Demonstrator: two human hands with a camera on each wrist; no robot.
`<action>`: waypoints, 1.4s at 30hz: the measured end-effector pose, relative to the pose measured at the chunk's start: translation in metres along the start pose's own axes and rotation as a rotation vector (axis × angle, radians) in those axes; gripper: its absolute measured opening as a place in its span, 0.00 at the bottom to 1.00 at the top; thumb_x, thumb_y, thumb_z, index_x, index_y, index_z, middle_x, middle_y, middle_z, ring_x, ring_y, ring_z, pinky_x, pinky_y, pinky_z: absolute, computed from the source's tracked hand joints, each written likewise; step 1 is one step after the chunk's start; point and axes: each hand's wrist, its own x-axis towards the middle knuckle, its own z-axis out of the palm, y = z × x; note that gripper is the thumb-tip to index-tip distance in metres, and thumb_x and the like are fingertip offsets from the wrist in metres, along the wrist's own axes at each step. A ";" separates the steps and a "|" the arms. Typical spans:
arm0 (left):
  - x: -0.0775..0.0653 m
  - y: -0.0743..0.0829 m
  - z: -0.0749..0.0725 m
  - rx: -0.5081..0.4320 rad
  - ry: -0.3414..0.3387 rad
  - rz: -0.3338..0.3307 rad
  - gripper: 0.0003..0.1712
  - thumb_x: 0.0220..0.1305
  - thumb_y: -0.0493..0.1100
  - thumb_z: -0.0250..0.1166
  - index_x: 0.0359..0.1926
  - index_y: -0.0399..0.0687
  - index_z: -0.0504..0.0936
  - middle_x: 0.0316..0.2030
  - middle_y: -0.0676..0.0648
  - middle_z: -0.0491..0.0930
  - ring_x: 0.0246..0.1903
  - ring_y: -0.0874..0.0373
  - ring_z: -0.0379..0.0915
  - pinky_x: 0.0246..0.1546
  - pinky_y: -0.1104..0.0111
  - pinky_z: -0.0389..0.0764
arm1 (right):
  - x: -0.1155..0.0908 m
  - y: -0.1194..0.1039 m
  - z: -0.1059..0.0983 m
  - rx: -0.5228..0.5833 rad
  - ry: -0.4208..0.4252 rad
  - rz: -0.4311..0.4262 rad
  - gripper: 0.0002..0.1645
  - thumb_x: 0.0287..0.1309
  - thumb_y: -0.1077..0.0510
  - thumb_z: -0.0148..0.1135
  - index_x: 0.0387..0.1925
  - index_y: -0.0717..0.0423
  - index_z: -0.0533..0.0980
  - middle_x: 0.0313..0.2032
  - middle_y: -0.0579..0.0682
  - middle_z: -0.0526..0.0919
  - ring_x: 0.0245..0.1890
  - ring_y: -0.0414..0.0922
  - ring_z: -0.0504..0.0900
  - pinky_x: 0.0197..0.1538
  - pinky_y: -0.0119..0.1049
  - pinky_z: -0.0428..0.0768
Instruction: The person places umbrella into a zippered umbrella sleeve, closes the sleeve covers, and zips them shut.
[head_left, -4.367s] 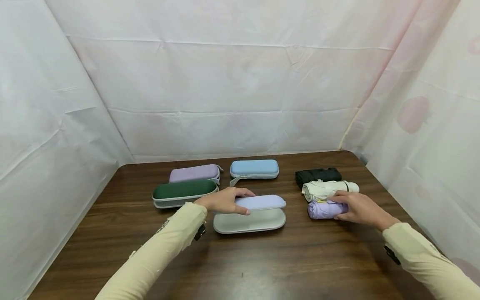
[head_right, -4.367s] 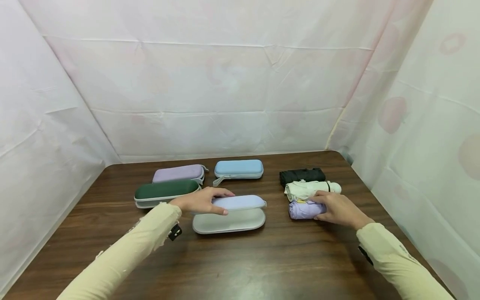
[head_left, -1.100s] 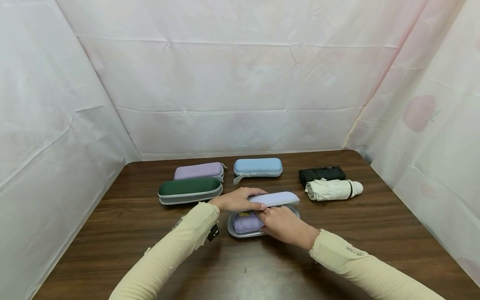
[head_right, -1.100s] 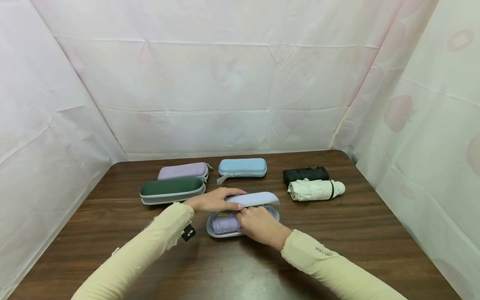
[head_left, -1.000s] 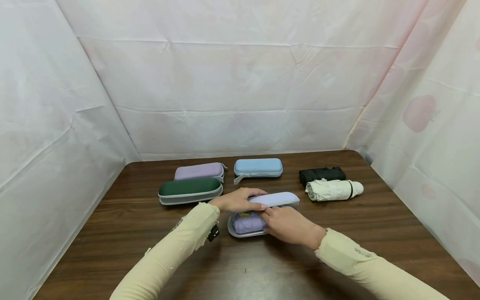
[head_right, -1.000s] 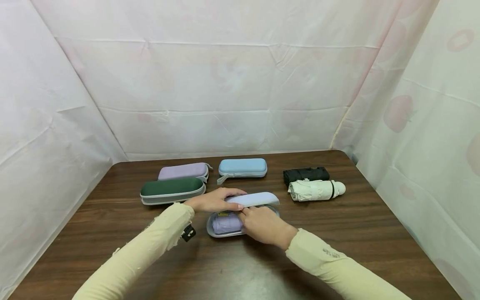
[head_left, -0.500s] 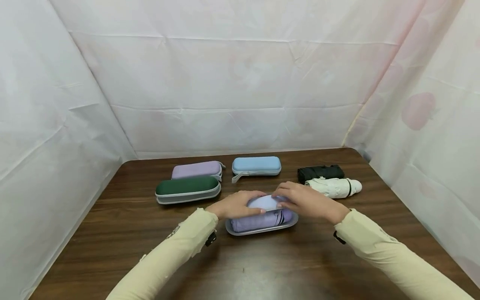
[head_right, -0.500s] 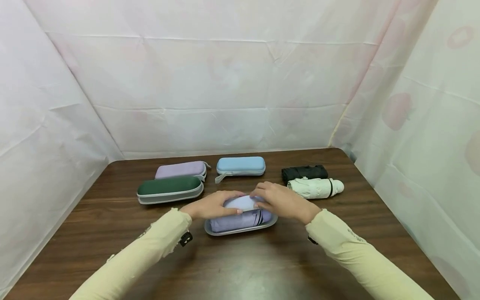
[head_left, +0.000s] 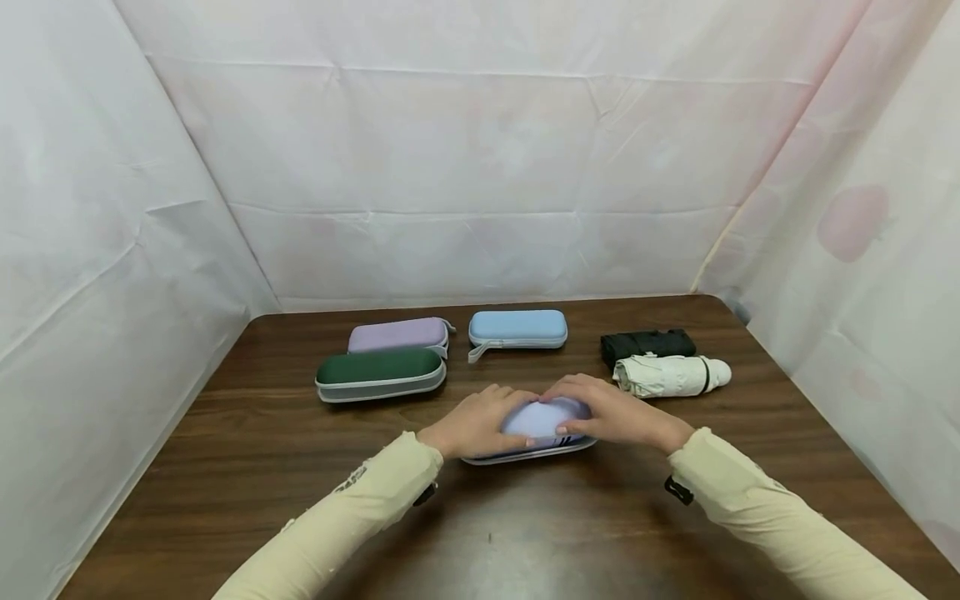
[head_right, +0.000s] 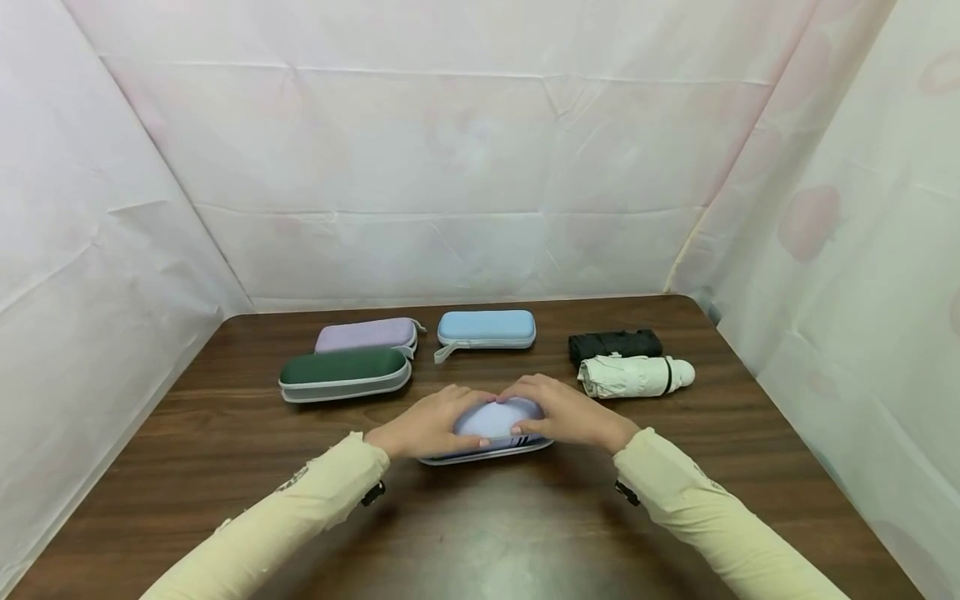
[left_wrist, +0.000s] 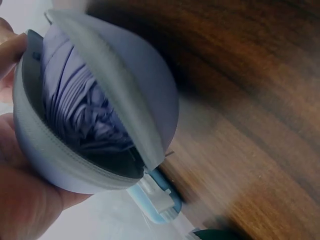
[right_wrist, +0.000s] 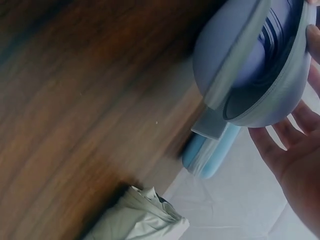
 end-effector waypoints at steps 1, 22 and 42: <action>-0.001 0.001 0.001 0.008 0.004 -0.004 0.37 0.61 0.63 0.61 0.66 0.54 0.67 0.56 0.50 0.73 0.52 0.56 0.68 0.47 0.60 0.73 | 0.000 0.000 0.001 -0.010 0.008 -0.004 0.24 0.58 0.51 0.66 0.56 0.46 0.75 0.52 0.42 0.76 0.51 0.42 0.72 0.50 0.45 0.73; -0.004 0.011 0.009 0.075 0.042 -0.044 0.43 0.56 0.64 0.66 0.67 0.50 0.65 0.53 0.49 0.70 0.52 0.56 0.64 0.44 0.58 0.71 | 0.002 0.000 0.012 -0.089 0.081 -0.005 0.27 0.44 0.52 0.77 0.47 0.49 0.76 0.45 0.43 0.76 0.46 0.43 0.72 0.46 0.43 0.73; -0.013 -0.069 -0.026 -0.480 -0.288 -0.025 0.22 0.64 0.23 0.50 0.55 0.35 0.79 0.52 0.44 0.79 0.52 0.57 0.72 0.50 0.67 0.73 | -0.003 0.004 0.015 -0.095 0.072 0.021 0.29 0.42 0.50 0.77 0.47 0.46 0.75 0.46 0.40 0.75 0.46 0.43 0.71 0.48 0.44 0.70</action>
